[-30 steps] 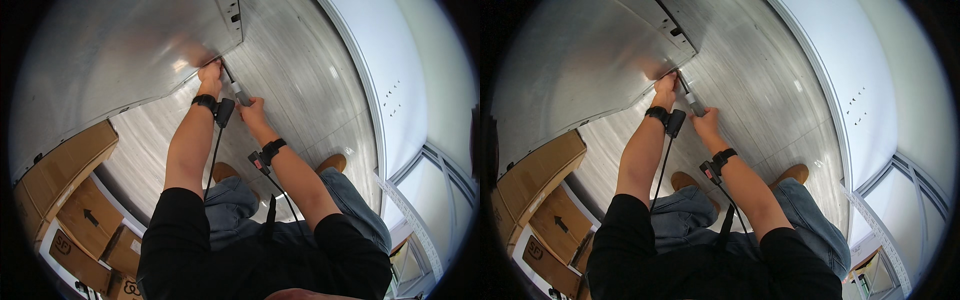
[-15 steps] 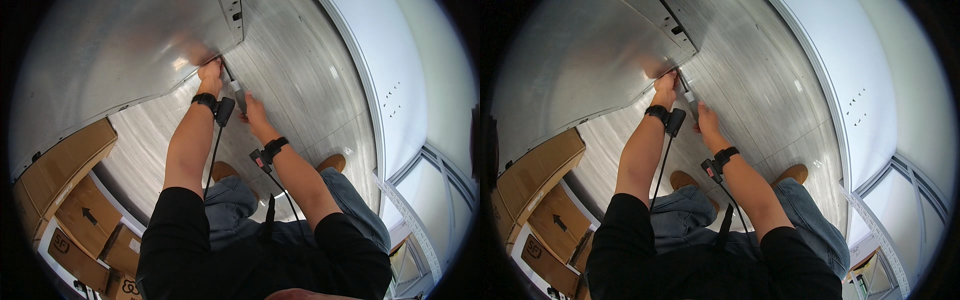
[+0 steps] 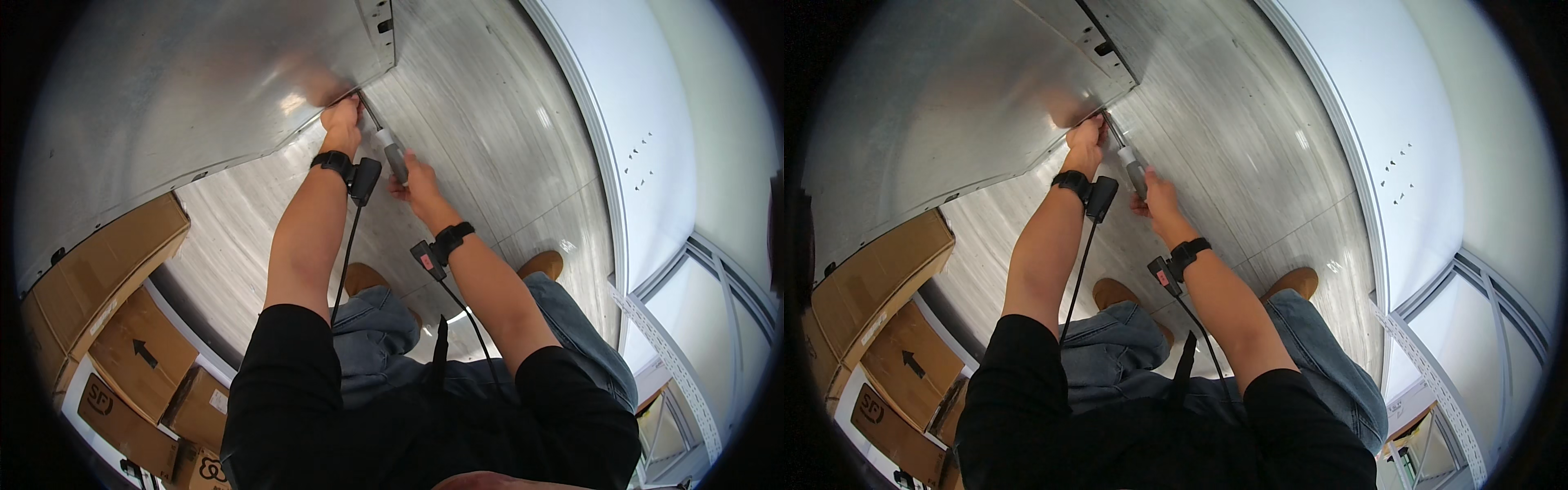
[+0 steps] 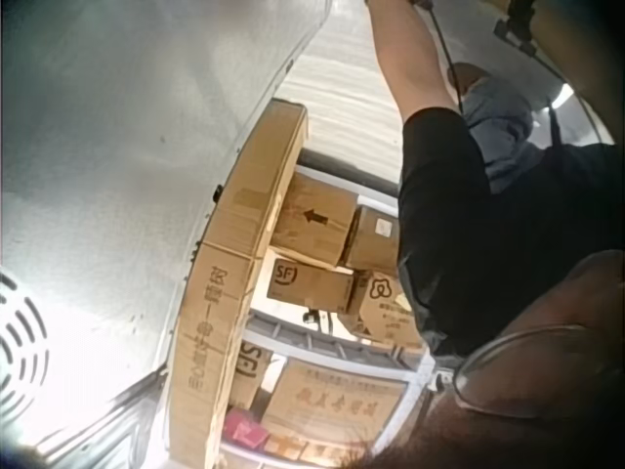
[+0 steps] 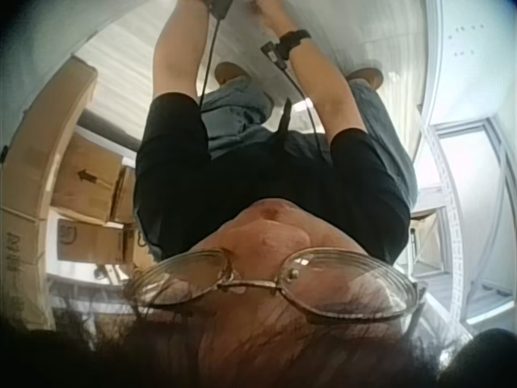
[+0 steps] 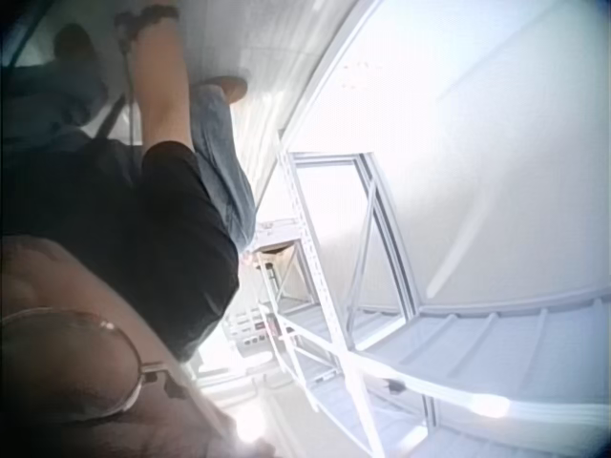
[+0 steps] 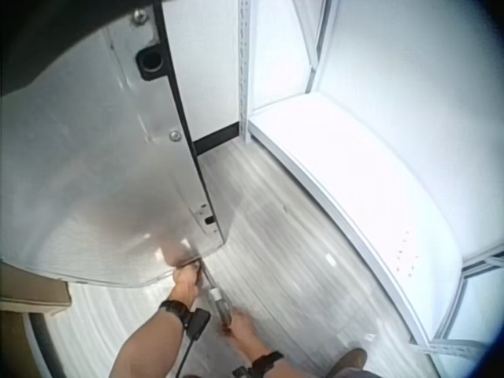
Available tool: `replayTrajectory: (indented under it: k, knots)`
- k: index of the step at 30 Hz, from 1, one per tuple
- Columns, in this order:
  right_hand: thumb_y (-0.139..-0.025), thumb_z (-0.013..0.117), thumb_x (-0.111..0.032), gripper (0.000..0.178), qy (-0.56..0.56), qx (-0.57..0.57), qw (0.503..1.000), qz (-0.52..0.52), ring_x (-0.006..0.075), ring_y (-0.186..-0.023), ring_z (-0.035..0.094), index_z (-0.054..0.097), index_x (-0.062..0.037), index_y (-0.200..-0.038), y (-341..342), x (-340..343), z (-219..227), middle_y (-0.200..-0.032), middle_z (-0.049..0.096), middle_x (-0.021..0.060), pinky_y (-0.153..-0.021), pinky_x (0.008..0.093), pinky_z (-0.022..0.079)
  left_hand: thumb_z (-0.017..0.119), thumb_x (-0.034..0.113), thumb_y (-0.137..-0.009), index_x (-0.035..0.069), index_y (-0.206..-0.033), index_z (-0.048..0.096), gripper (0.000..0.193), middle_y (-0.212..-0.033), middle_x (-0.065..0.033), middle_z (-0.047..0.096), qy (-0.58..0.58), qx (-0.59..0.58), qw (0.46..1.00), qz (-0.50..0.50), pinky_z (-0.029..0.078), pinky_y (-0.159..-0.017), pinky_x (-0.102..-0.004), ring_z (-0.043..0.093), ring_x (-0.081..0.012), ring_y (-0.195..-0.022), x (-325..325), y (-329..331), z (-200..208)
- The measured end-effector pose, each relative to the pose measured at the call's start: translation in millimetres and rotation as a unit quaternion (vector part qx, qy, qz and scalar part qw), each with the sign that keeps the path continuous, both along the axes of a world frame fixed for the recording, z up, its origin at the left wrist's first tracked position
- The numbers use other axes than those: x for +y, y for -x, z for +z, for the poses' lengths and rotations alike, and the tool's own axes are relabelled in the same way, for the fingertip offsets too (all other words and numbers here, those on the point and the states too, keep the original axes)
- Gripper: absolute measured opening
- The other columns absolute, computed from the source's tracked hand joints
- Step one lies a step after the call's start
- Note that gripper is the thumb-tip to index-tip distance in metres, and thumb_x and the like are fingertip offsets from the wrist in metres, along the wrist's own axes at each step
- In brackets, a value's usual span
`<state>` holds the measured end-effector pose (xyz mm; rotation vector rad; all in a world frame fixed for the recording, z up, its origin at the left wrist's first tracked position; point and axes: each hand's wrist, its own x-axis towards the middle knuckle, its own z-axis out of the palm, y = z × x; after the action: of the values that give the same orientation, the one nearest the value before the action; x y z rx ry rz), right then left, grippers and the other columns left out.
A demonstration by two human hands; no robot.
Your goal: The person uses a screwdriver to fasten screws into a white metal panel, then wipes the surface of a black electronic device with a blue cloth.
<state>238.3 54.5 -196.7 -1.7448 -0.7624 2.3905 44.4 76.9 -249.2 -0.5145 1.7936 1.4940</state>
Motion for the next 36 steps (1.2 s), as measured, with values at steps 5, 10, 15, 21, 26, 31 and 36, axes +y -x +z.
replayTrajectory:
  k: [5, 10, 15, 21, 26, 31, 36]
  knots:
    - [-0.095, 0.056, -0.038, 0.044, -0.108, -0.079, 0.990, 0.033, 0.0189, -0.065, 0.060, 0.055, 0.0049, -0.105, 8.6, -7.2, 0.8, -0.088, 0.058, 0.0125, -0.056, 0.0312, 0.050, 0.066, 0.002, -0.083, 0.005, -0.089, 0.065, 0.007, -0.077, -0.0044, 0.066, 0.002, -0.003, 1.000, -0.003, 0.043, -0.049, -0.0265, 0.061, -0.0141, -0.059, 2.5, -0.3, -2.8]
    - [-0.095, 0.055, -0.038, 0.043, 0.008, -0.003, 1.000, -0.015, 0.0180, -0.060, 0.057, 0.055, 0.0047, -0.102, -0.8, -1.6, 3.3, -0.083, 0.057, 0.0114, -0.056, 0.0315, 0.049, 0.066, 0.001, -0.083, 0.006, -0.089, 0.066, 0.008, -0.076, -0.0043, 0.066, -0.002, 0.003, 1.000, -0.006, 0.043, -0.048, -0.0264, 0.060, -0.0139, -0.058, 1.1, -0.2, -1.3]
    - [-0.097, 0.051, -0.040, 0.044, -0.053, -0.046, 0.997, -0.019, 0.0184, -0.055, 0.053, 0.055, 0.0034, -0.100, 4.6, -9.3, -3.6, -0.077, 0.055, 0.0105, -0.051, 0.0326, 0.047, 0.066, 0.001, -0.083, 0.005, -0.090, 0.066, 0.008, -0.075, -0.0042, 0.066, -0.006, -0.002, 1.000, -0.003, 0.043, -0.048, -0.0261, 0.060, -0.0137, -0.058, 3.5, -2.4, 1.7]
    - [-0.096, 0.053, -0.038, 0.042, -0.024, -0.046, 0.997, -0.050, 0.0185, -0.055, 0.052, 0.055, 0.0034, -0.099, 1.9, -0.9, -3.0, -0.076, 0.055, 0.0104, -0.051, 0.0334, 0.047, 0.065, 0.001, -0.083, 0.003, -0.089, 0.064, 0.007, -0.076, -0.0054, 0.065, -0.007, 0.005, 1.000, -0.003, 0.043, -0.048, -0.0256, 0.060, -0.0138, -0.058, 1.9, -1.4, 6.3]
    - [-0.096, 0.052, -0.044, 0.047, -0.004, -0.011, 1.000, -0.025, 0.0179, -0.064, 0.052, 0.054, 0.0018, -0.106, 3.1, 1.7, 2.9, -0.080, 0.054, 0.0092, -0.057, 0.0345, 0.047, 0.066, 0.001, -0.083, 0.003, -0.091, 0.064, 0.008, -0.078, -0.0057, 0.066, 0.000, 0.001, 1.000, 0.008, 0.043, -0.049, -0.0257, 0.060, -0.0138, -0.059, 2.3, 0.1, 9.7]
    - [-0.098, 0.050, -0.039, 0.046, -0.008, -0.048, 0.998, -0.029, 0.0167, -0.058, 0.051, 0.052, 0.0050, -0.110, 10.1, -0.9, 1.9, -0.080, 0.057, 0.0095, -0.053, 0.0320, 0.047, 0.066, 0.002, -0.084, 0.003, -0.090, 0.065, 0.006, -0.076, -0.0051, 0.066, -0.003, 0.010, 1.000, -0.003, 0.043, -0.049, -0.0257, 0.059, -0.0133, -0.059, 1.0, 2.7, 7.5]
    - [-0.098, 0.046, -0.045, 0.048, 0.037, 0.027, 0.999, -0.028, 0.0153, -0.057, 0.049, 0.053, 0.0019, -0.108, 1.9, -0.5, -5.6, -0.081, 0.055, 0.0079, -0.051, 0.0308, 0.044, 0.065, 0.002, -0.084, 0.003, -0.087, 0.065, 0.003, -0.074, -0.0050, 0.066, -0.006, 0.012, 1.000, -0.007, 0.043, -0.049, -0.0257, 0.060, -0.0132, -0.058, 0.2, 4.0, 5.2]
